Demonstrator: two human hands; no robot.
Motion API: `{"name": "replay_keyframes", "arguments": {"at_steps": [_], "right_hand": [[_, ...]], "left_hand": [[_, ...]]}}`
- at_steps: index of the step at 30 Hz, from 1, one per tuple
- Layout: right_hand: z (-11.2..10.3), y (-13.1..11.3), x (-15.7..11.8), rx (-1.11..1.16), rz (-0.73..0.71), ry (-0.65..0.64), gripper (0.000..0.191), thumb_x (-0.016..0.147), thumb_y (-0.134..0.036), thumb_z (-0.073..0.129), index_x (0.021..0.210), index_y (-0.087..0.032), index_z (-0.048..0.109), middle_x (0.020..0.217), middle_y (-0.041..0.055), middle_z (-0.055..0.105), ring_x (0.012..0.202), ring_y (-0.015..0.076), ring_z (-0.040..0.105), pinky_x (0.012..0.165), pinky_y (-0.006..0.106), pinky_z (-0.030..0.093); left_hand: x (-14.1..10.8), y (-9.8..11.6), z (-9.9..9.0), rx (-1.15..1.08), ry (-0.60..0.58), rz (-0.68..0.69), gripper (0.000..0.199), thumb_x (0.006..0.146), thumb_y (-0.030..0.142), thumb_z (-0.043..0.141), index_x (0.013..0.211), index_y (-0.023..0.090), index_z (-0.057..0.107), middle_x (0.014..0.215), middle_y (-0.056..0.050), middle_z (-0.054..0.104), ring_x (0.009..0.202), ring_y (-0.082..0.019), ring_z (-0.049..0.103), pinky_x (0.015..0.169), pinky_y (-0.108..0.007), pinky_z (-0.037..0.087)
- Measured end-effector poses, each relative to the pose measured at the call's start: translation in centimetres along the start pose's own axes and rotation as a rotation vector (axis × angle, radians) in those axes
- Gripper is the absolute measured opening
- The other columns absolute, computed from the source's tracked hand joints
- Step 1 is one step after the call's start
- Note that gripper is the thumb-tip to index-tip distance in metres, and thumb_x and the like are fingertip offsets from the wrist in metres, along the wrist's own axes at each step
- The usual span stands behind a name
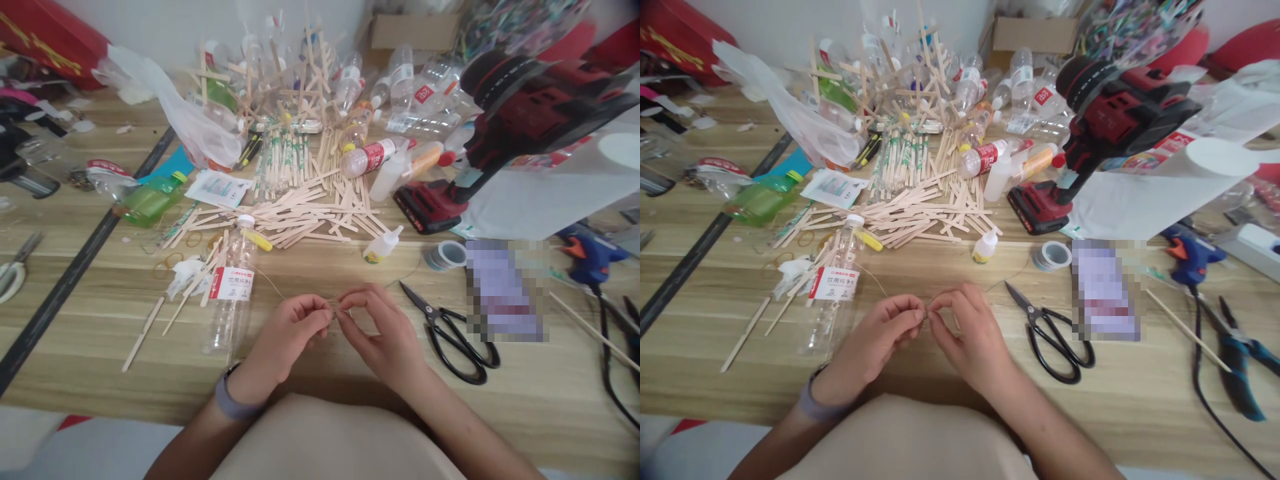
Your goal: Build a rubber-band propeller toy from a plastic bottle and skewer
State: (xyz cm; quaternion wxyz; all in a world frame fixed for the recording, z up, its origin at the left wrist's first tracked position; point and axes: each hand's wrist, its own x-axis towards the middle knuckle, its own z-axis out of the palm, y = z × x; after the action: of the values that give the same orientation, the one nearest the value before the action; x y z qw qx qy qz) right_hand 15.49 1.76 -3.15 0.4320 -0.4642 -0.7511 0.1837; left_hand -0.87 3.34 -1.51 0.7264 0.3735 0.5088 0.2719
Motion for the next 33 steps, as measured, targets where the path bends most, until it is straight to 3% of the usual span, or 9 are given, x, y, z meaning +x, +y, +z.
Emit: {"name": "replay_keyframes", "arguments": {"at_steps": [7,17,20,25,33], "right_hand": [[0.2,0.0,-0.3,-0.133,-0.189,0.017,0.021,0.087,-0.006,0.058,0.102,-0.02,0.058,0.093,0.0057,0.069,0.085,0.0189,0.065,0.097,0.044,0.042],[0.2,-0.1,-0.2,-0.095,-0.08,0.051,0.016,0.085,-0.008,0.057,0.085,-0.024,0.056,0.08,-0.0005,0.069,0.076,0.0168,0.066,0.096,0.042,0.043],[0.0,-0.3,-0.1,-0.081,-0.039,0.062,0.015,0.085,-0.009,0.055,0.084,-0.025,0.055,0.081,0.0005,0.07,0.078,0.0185,0.066,0.093,0.042,0.046],[0.1,-0.3,-0.2,-0.154,-0.121,0.075,0.015,0.084,-0.01,0.059,0.091,-0.023,0.059,0.088,0.0028,0.07,0.081,0.0182,0.067,0.098,0.044,0.042],[0.9,0.0,-0.6,-0.196,-0.104,0.096,0.017,0.084,-0.008,0.058,0.09,-0.024,0.056,0.087,0.0025,0.068,0.083,0.0185,0.066,0.099,0.045,0.041]], "left_hand": [[0.1,0.1,0.1,-0.184,0.044,-0.066,0.026,0.066,0.038,0.07,0.066,0.017,0.054,0.055,0.007,0.043,0.05,-0.006,0.031,0.048,-0.021,0.019],[-0.2,-0.6,0.3,0.165,0.112,0.167,0.016,0.081,0.031,0.06,0.073,0.017,0.061,0.063,0.005,0.051,0.057,-0.008,0.04,0.054,-0.022,0.03],[-0.2,-0.6,0.2,0.183,0.131,0.167,0.016,0.081,0.032,0.06,0.074,0.018,0.061,0.061,0.006,0.05,0.055,-0.009,0.038,0.053,-0.023,0.03],[0.1,-0.8,0.2,0.14,0.15,0.177,0.019,0.081,0.035,0.06,0.073,0.018,0.06,0.058,0.007,0.046,0.054,-0.009,0.036,0.052,-0.023,0.03],[-0.1,-1.0,0.5,0.24,0.155,0.18,0.014,0.08,0.029,0.059,0.073,0.018,0.061,0.067,0.003,0.059,0.063,-0.011,0.05,0.059,-0.023,0.037]]}}
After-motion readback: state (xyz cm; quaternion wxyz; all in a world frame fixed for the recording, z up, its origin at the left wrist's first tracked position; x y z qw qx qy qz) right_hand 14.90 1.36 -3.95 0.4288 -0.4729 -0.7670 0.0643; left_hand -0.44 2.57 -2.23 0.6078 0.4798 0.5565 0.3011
